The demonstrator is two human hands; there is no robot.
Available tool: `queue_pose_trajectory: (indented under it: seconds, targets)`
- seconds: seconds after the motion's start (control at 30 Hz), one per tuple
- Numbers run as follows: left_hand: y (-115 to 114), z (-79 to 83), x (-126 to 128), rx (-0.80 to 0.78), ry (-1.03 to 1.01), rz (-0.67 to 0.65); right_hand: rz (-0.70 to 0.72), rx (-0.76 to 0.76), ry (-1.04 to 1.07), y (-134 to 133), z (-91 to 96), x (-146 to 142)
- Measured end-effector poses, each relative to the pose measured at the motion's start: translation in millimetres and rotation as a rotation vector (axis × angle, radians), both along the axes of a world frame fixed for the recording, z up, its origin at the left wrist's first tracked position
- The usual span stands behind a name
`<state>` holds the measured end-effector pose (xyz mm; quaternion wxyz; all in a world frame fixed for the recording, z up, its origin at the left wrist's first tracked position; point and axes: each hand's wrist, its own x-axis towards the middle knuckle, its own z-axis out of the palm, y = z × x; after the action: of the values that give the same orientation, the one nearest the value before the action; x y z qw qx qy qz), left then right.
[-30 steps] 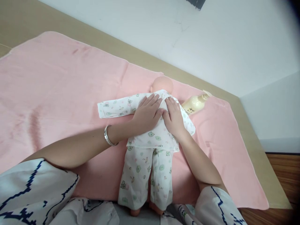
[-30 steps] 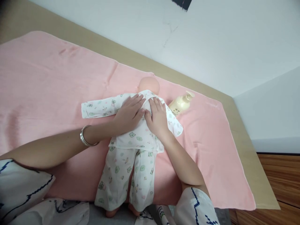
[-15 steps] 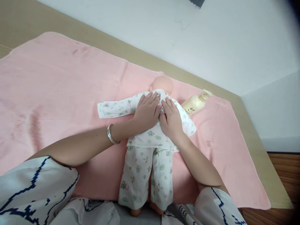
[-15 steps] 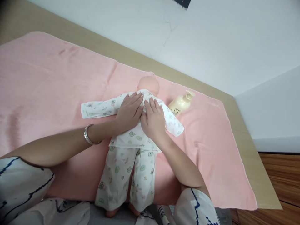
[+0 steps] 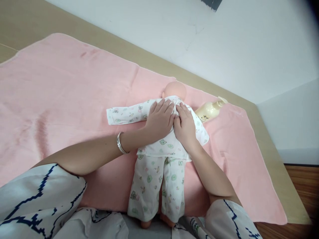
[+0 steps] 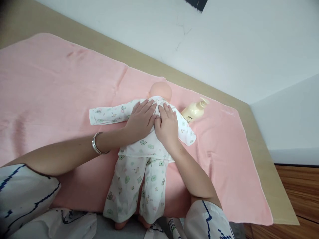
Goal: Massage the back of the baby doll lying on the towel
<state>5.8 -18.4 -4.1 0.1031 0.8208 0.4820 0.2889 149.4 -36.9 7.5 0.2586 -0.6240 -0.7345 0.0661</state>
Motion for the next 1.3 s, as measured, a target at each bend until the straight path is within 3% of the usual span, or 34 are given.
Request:
queue_pose_trajectory:
  seconds: [0.57,1.3]
  targets:
    - [-11,-1.0,-6,0.012,0.019,-0.056,0.152,0.005,-0.003,4,-3.7,22]
    - [-11,-0.3,-7,-0.004,0.018,-0.057,0.15,0.003,-0.003,5,-7.0,22]
